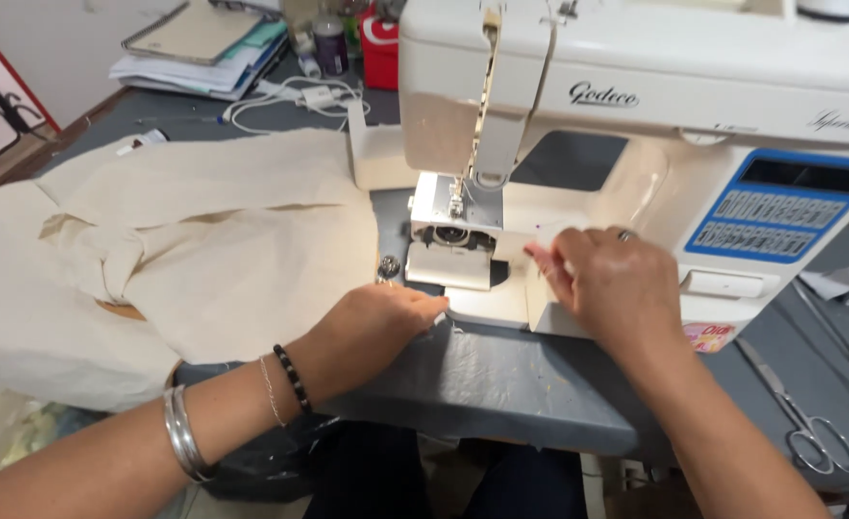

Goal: Threading the upper thread path and preparing the bobbin on a sewing machine

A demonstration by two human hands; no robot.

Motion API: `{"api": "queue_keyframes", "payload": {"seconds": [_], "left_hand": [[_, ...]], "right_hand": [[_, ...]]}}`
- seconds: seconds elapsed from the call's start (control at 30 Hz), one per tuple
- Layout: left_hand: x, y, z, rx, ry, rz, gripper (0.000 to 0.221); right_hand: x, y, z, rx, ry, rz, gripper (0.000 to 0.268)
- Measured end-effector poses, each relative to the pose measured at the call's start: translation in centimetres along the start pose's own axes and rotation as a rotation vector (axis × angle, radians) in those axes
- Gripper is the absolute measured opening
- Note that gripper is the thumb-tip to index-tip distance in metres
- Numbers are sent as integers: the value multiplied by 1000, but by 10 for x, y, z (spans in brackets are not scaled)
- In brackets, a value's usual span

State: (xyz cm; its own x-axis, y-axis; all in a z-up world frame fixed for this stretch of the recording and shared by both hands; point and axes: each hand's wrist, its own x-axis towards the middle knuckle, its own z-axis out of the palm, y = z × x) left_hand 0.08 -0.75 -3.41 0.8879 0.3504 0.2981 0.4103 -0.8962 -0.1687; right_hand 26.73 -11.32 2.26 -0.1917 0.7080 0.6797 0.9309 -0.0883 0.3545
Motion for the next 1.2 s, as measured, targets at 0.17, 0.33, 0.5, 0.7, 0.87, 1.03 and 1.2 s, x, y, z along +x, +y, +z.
{"api": "queue_keyframes", "payload": {"seconds": [0.17, 0.33, 0.5, 0.7, 0.87, 1.03, 1.2], "left_hand": [[-1, -1, 10, 15, 77, 3, 30], [-3, 7, -17, -147, 121, 10, 29], [-36, 41, -76, -982, 320, -38, 20], [-91, 105, -48, -1601, 328, -311, 19], [-106, 131, 3, -1768, 158, -441, 18], [-107, 158, 44, -2222, -41, -679, 21], [-103, 170, 48, -2254, -200, -658, 29]], "right_hand": [[-11, -31, -32, -83, -61, 113, 33], [-27, -26, -37, -103, -186, 165, 29], [-42, -47, -37, 200, -43, -62, 30], [-112, -97, -41, 439, -140, -126, 34], [-168, -121, -67, 591, -217, -89, 35], [-216, -131, -73, 694, -323, -17, 35], [-229, -128, -65, 761, -403, 33, 35]]}}
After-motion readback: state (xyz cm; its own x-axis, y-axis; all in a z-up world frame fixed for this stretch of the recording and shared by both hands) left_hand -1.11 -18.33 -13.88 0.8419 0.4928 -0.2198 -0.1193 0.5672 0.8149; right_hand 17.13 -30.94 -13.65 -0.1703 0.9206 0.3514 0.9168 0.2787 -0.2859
